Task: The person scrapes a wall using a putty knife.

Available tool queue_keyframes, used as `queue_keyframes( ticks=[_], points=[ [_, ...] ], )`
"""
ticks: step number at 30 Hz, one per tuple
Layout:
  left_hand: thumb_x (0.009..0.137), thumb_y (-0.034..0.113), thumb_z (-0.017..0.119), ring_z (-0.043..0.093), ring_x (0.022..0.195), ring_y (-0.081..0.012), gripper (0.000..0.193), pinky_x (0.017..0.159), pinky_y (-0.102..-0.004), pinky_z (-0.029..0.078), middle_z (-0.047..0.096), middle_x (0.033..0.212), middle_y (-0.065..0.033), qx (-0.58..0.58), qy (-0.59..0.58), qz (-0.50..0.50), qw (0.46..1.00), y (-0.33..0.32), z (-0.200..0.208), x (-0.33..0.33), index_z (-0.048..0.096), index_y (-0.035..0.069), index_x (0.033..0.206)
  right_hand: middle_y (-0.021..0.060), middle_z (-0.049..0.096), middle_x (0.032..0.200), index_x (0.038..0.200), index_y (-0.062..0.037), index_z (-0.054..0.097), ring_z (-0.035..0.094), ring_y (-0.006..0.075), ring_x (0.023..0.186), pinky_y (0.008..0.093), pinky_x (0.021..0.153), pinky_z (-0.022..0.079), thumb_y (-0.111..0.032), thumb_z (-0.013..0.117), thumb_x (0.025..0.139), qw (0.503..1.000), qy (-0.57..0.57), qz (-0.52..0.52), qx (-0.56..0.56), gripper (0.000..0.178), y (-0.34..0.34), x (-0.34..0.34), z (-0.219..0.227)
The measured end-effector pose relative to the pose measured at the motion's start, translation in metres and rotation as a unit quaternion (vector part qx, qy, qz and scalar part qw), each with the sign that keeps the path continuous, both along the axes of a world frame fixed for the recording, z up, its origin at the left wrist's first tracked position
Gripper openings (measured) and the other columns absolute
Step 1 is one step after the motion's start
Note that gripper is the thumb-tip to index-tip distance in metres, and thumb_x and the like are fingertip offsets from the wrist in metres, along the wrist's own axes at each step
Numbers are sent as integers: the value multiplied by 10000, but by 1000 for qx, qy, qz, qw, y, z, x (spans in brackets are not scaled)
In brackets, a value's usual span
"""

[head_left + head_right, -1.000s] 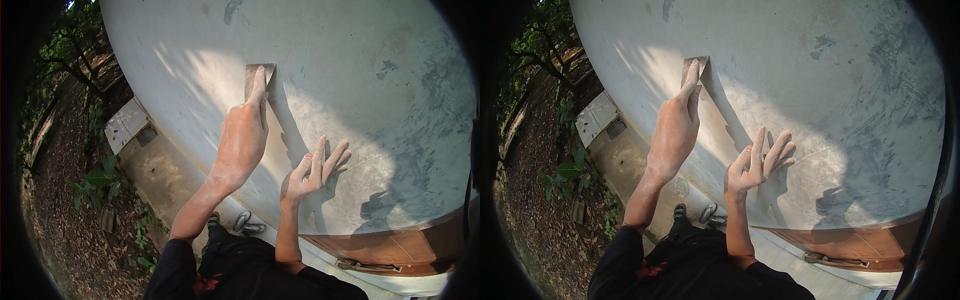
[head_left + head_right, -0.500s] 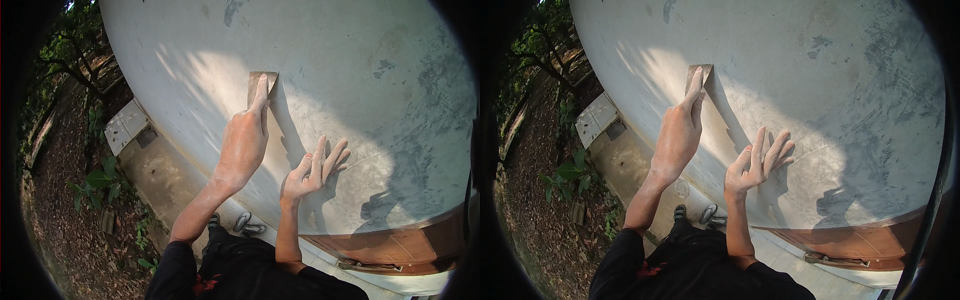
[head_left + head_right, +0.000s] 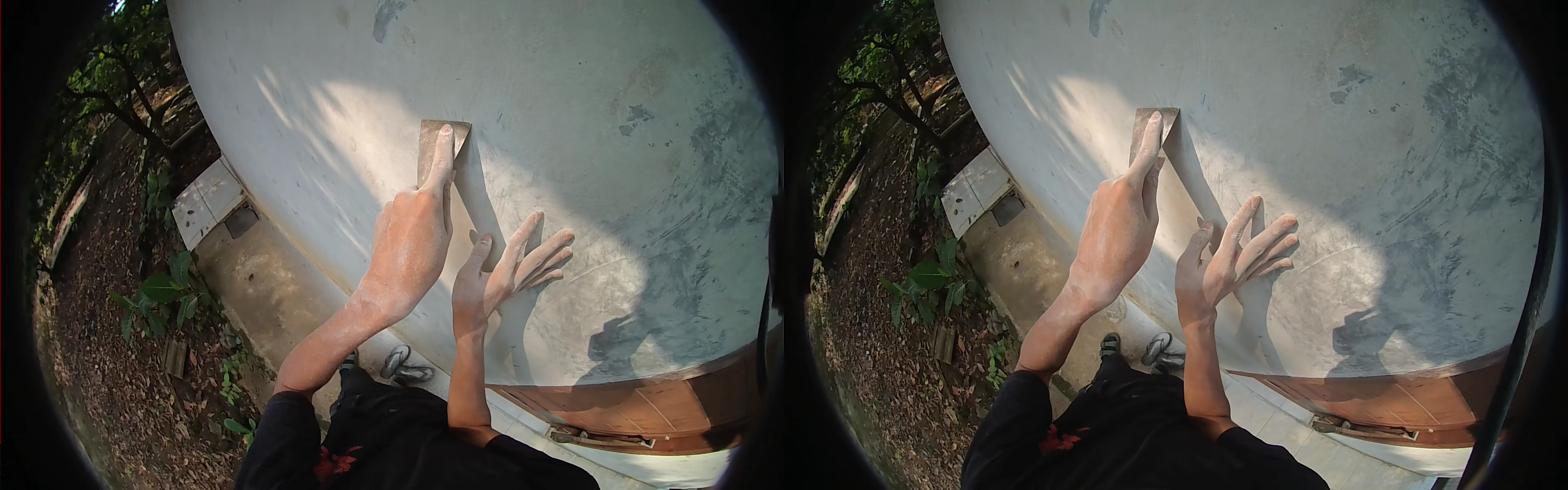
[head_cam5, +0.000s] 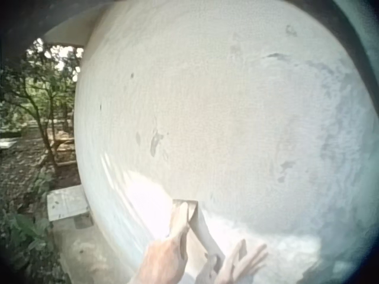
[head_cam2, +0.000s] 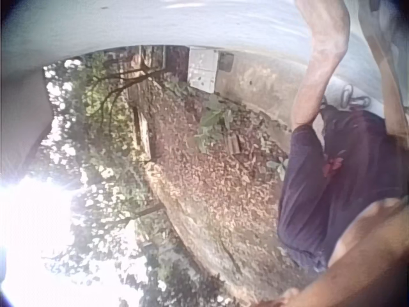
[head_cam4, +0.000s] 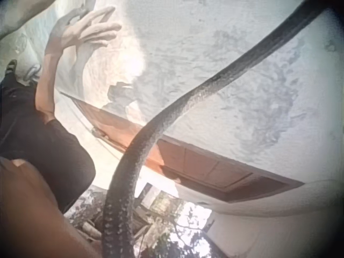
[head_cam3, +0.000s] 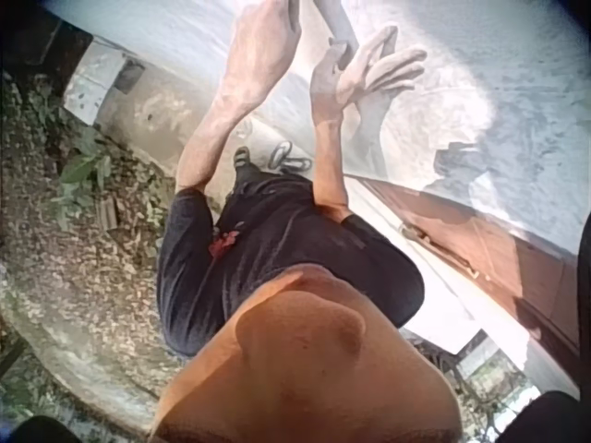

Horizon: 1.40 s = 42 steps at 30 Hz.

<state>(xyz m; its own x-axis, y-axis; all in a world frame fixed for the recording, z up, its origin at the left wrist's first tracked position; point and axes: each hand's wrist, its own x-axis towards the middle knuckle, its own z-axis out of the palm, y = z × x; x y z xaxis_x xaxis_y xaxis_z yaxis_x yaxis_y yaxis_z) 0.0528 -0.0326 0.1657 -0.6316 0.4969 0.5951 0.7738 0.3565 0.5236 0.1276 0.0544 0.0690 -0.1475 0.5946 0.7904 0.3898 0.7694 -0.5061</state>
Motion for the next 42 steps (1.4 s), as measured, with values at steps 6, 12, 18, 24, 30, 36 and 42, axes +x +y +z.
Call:
queue_keyframes(
  ticks=[6, 12, 18, 24, 30, 36, 42],
  points=[
    [963, -24, 456, 630, 482, -266, 580, 478, -426, 524, 607, 551, -163, -11, -23, 1, 1000, -1, 18, -4, 265, -9, 1510, 229, 39, 1626, 1497, -88, 402, -97, 448, 1486, 675, 1126, -70, -277, 506, 931, 1000, -5, 6, -14, 606, 0, 4, 2],
    [910, -69, 478, 622, 475, -265, 618, 471, -414, 519, 596, 543, -162, 56, 14, -8, 998, 2, 13, -12, 279, -43, 1495, 228, 44, 1626, 1490, -91, 416, -86, 456, 1485, 667, 1129, -75, -263, 520, 919, 1000, 2, 19, -17, 606, 0, 3, -1],
    [924, -60, 467, 632, 483, -275, 599, 454, -412, 501, 612, 560, -163, -4, -32, -30, 999, -3, -1, 4, 274, -56, 1491, 223, 43, 1628, 1490, -97, 419, -78, 454, 1487, 684, 1119, -74, -251, 503, 927, 999, 21, 32, -16, 589, -3, 2, 1],
    [945, -34, 450, 635, 486, -268, 578, 451, -413, 500, 623, 567, -156, -14, -26, -1, 1000, -3, 11, -4, 265, -66, 1492, 222, 43, 1628, 1494, -97, 411, -82, 469, 1481, 690, 1115, -70, -282, 498, 938, 999, 21, 26, -11, 592, -3, 3, 4],
    [925, -59, 461, 641, 494, -284, 613, 481, -430, 529, 618, 564, -174, 11, -46, -20, 999, -6, 33, -9, 250, -57, 1500, 220, 46, 1628, 1500, -104, 403, -80, 483, 1477, 699, 1112, -59, -285, 506, 929, 1000, 9, 20, -12, 608, 0, 4, 2],
    [951, -30, 458, 618, 467, -263, 592, 453, -407, 513, 613, 556, -162, 11, 8, -10, 1000, 0, 0, -12, 254, -34, 1507, 223, 46, 1628, 1500, -109, 405, -78, 476, 1480, 700, 1111, -64, -251, 520, 905, 999, 18, 40, -7, 623, 0, 2, 2],
    [933, -41, 480, 620, 476, -245, 627, 436, -396, 504, 612, 561, -142, 13, 28, -9, 999, -2, -6, -5, 238, -42, 1511, 225, 46, 1628, 1491, -102, 419, -75, 469, 1482, 694, 1115, -66, -239, 523, 906, 999, 29, 41, -2, 610, -2, 4, 4]
  ],
)
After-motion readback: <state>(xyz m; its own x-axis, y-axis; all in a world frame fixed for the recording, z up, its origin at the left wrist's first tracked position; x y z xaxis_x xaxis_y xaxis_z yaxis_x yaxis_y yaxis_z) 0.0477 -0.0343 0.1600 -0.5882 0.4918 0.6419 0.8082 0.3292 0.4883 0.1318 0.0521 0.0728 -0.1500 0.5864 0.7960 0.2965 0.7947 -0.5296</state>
